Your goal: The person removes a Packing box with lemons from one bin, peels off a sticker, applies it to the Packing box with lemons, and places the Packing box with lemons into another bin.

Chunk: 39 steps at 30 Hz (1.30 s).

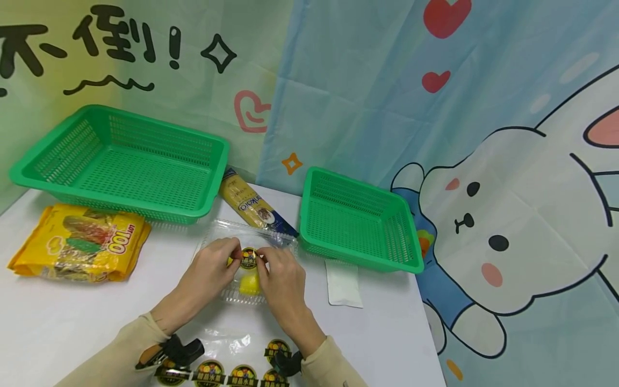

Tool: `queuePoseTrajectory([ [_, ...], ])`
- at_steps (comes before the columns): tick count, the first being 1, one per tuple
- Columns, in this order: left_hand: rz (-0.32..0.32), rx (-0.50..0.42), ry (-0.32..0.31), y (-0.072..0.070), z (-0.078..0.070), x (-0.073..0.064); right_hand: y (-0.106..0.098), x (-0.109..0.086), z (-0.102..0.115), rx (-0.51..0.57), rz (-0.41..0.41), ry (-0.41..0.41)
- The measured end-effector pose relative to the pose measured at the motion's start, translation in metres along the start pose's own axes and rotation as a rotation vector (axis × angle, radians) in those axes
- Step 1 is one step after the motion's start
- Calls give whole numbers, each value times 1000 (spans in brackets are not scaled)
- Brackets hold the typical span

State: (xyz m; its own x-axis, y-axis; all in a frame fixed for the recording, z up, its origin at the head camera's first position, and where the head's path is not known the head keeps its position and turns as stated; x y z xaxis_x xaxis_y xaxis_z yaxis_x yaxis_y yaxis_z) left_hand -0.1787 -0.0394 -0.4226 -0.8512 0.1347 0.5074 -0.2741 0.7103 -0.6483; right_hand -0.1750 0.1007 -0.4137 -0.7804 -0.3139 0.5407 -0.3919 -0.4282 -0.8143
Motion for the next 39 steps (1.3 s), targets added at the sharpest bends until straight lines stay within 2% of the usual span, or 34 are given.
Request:
queuePoseTrajectory([
  [11,3,3,-44,-1,2,1,-1,-1,-2,-14,-46,-19],
  [19,-5,7,-64,-4,4,1,-1,-1,-6,-4,-25,11],
  [23,-38,32,-66,-7,5,0,-1,-3,-9,8,-4,45],
  [33,-173,149,7,-17,4,-5,-5,-3,-12,79,-21,68],
  [36,-194,167,-12,-22,6,-9,-8,-5,-14,107,-37,75],
  [39,-174,148,-78,-28,11,-13,-12,-8,-16,121,-55,73],
])
Point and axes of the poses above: each hand's wrist, its own x-axis towards the middle knuckle, its own y-axis out of the palm, z = x × y, the point moved 7 cm from there along x, towards the middle knuckle, and after that the axes turned 3 degrees about -y, right-handed, at the moved point
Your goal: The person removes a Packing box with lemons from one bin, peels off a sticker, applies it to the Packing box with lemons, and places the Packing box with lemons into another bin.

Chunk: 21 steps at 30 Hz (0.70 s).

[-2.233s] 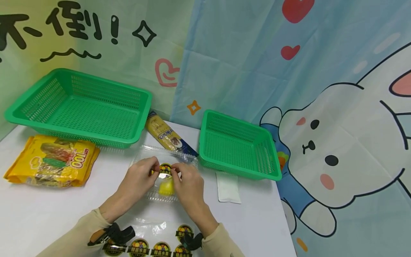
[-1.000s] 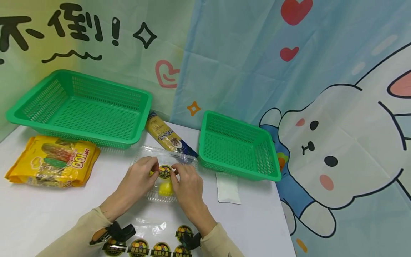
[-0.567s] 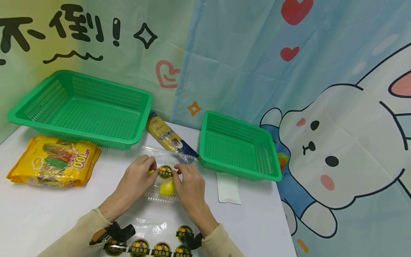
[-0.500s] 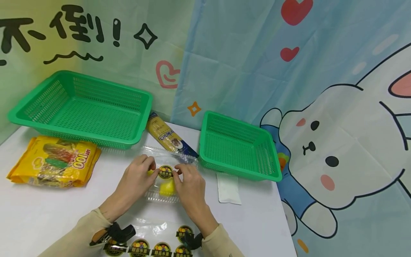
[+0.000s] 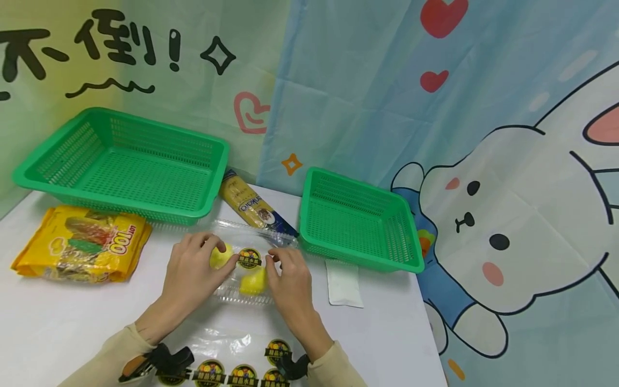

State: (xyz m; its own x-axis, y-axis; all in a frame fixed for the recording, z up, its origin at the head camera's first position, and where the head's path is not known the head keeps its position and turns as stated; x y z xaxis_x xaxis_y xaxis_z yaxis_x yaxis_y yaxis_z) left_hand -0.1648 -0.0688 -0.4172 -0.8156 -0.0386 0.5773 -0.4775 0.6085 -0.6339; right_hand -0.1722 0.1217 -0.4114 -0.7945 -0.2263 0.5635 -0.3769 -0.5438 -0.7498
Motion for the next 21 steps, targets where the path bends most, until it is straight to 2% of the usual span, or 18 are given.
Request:
queuePoseTrajectory([
  [2,51,-34,-66,-3,6,-3,-3,-1,-2,2,-8,5],
  [4,130,-72,-146,-6,12,-7,-6,-2,-5,1,-15,11],
  [8,343,-128,-298,-5,25,-17,-16,-5,-13,5,-46,24],
  [11,465,-148,-338,-5,31,-25,-25,-7,-20,-2,-80,34],
  [14,503,-181,-326,-6,34,-33,-33,-9,-29,-23,-106,59],
  [21,487,-284,-270,-6,37,-42,-50,-12,-53,-23,-148,160],
])
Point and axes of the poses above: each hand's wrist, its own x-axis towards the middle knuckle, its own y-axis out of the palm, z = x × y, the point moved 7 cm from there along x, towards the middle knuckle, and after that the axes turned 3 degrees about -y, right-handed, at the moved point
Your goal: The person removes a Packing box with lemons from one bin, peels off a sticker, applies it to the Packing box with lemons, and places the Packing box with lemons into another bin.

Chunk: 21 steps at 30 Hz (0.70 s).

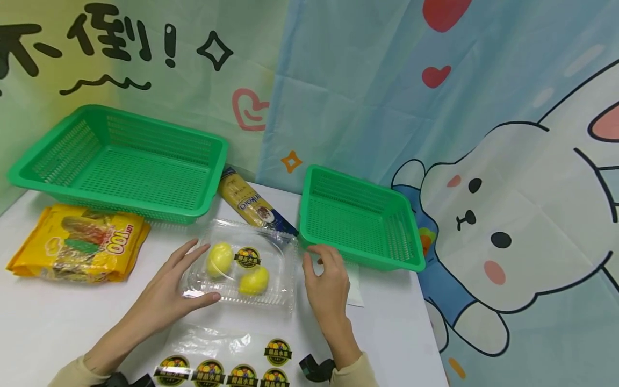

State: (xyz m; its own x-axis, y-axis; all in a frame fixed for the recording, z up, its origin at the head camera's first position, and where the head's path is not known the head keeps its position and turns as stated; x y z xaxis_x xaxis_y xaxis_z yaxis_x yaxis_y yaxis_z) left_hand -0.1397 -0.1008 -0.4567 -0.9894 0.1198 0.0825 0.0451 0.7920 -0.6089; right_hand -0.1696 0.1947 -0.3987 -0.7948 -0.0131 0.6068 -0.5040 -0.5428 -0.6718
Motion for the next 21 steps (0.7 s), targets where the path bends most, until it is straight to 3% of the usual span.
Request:
queuePoseTrajectory([
  [5,24,-26,5,7,3,-1,-10,3,-24,-30,-6,104],
  [12,0,-41,11,11,5,0,-20,0,-66,-117,22,257],
  [21,-44,-56,32,11,8,1,-21,-2,-88,-156,62,296],
])
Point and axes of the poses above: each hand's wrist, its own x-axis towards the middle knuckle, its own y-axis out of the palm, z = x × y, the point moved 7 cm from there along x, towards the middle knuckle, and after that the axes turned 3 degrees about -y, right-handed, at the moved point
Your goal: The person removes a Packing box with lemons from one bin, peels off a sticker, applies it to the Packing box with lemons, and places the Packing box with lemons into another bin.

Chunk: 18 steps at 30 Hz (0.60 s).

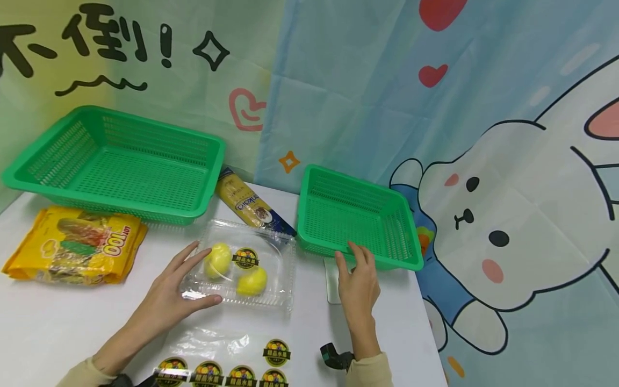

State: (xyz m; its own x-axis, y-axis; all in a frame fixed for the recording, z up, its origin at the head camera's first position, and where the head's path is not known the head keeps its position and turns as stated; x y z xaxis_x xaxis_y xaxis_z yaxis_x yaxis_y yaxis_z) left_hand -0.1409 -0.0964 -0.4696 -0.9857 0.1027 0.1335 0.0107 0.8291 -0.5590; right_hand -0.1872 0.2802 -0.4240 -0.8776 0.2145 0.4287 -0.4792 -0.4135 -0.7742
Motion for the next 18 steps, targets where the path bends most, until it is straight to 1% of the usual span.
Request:
queuePoseTrajectory([
  [8,-72,16,42,-4,0,-2,1,1,-1,-16,-17,-20],
  [18,-147,18,48,-6,3,-4,1,3,-3,-30,-62,-36],
])
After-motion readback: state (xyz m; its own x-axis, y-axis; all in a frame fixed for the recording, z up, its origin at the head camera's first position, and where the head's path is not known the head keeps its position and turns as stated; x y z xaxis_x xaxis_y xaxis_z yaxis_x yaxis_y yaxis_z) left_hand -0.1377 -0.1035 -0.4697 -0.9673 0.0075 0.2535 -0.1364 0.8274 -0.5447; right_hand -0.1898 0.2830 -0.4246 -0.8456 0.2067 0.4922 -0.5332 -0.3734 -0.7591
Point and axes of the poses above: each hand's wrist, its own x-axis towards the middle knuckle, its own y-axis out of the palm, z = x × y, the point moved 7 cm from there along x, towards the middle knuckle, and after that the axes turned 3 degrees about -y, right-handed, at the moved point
